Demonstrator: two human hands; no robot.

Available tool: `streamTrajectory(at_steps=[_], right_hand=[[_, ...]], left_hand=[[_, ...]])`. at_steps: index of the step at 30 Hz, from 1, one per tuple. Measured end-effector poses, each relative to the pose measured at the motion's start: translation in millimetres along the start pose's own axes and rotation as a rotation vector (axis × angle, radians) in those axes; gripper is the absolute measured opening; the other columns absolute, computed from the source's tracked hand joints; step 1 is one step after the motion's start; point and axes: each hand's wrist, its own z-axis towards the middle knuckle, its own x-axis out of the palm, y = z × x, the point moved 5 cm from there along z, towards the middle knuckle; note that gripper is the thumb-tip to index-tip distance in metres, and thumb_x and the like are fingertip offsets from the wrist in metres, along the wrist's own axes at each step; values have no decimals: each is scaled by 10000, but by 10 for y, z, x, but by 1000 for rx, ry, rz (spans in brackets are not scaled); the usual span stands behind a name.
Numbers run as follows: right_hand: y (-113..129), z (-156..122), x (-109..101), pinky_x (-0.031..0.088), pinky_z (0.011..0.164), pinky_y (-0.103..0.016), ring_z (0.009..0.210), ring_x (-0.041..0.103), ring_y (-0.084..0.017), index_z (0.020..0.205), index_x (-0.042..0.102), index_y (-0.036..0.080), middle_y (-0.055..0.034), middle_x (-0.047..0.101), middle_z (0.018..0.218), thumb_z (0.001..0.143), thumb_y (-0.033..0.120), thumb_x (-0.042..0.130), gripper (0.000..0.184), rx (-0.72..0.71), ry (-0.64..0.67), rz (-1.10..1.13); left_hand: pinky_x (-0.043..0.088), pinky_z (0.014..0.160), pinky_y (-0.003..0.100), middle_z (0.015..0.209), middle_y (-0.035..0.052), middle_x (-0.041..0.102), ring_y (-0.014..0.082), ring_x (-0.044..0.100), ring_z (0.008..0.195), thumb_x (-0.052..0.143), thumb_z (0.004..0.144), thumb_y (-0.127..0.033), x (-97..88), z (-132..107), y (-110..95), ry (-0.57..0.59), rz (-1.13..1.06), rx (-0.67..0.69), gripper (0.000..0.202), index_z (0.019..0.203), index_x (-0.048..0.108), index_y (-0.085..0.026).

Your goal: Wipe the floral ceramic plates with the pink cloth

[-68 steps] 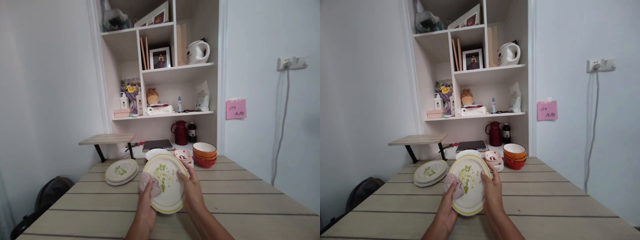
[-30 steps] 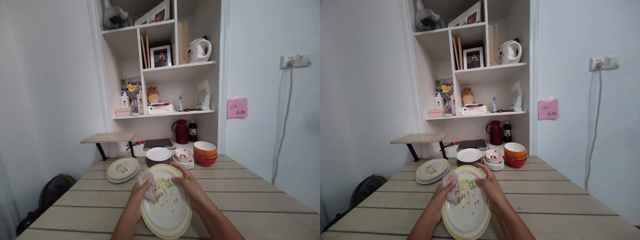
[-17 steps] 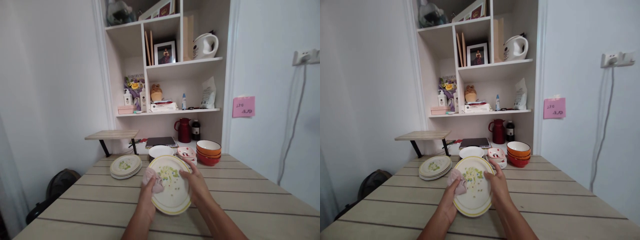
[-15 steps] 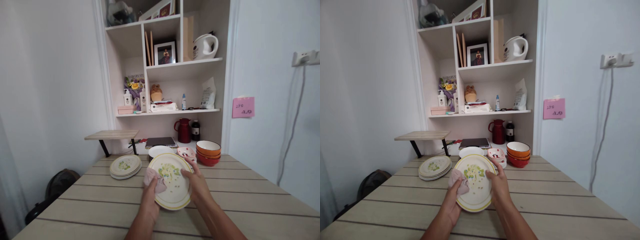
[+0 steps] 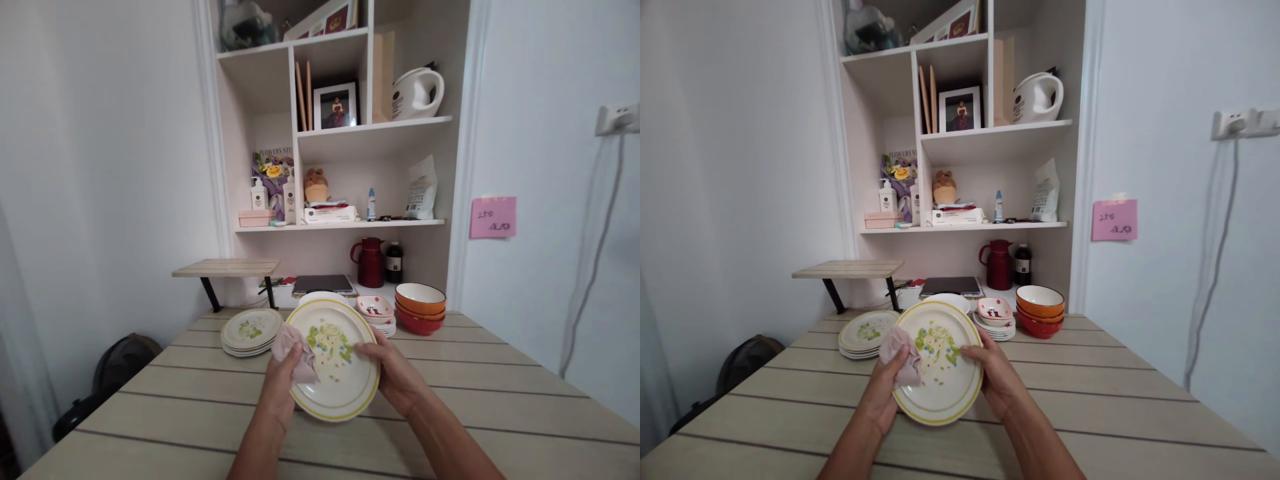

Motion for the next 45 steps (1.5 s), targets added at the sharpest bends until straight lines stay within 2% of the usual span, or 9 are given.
streamTrajectory(at_steps=[3,9,15,19,23,29,35,41,45], right_hand=[[72,-90,43,533,650,-310,795,689,-224,1307,477,276,-43,729,1002,680,216,696,666,13,54,-88],[132,-215,166,539,786,-411,902,682,-263,1353,428,315,-58,685,1115,708,216,673,696,25,183,-144],[113,-217,171,553,739,-421,864,692,-272,1333,445,290,-79,707,1054,715,297,719,677,57,179,-150],[46,-179,176,556,691,-415,747,701,-261,1296,476,220,-95,737,936,706,281,730,645,66,205,-137],[-55,-92,117,552,617,-398,629,686,-249,1213,520,190,-76,744,808,685,257,721,569,44,113,-91],[-82,-19,44,543,566,-378,587,673,-238,1207,518,223,-43,741,784,666,240,717,577,-65,-22,-65],[-41,-38,8,546,567,-386,609,687,-264,1269,501,214,-49,746,770,607,271,767,715,-112,-141,15],[-52,5,-65,557,584,-380,629,697,-268,1320,470,214,-39,750,745,561,292,800,832,-183,-277,138],[-100,15,-96,565,595,-374,640,698,-255,1319,459,225,-24,750,749,570,285,806,828,-236,-363,217]], left_hand=[[494,949,412,1136,137,706,299,647,1065,791,660,-248,-22,-18,-65,64,38,-32,569,1188,605,-147],[496,943,422,1137,140,706,307,651,1054,788,660,-224,34,-83,-89,237,107,-118,557,1189,625,-158],[511,910,412,1084,140,724,300,671,1002,792,655,-254,55,-108,-79,250,145,-121,544,1168,640,-155],[507,908,389,1067,136,730,278,680,977,759,701,-268,56,-112,-56,282,183,-111,505,1175,635,-146],[507,906,393,1079,140,726,281,676,989,743,719,-268,47,-82,-31,247,195,-80,485,1171,629,-133],[513,897,410,1079,168,721,302,674,997,747,713,-291,40,-25,72,178,126,-85,521,1183,613,-113],[532,870,422,1000,161,744,312,685,976,737,719,-300,30,-18,199,53,35,-112,477,1139,620,-105],[543,870,402,1163,152,693,304,659,1050,744,708,-268,122,-5,375,-40,-116,-90,460,1133,618,-143],[544,877,397,1174,154,688,299,655,1059,741,716,-258,177,-16,484,-54,-143,-104,477,1160,607,-146]])
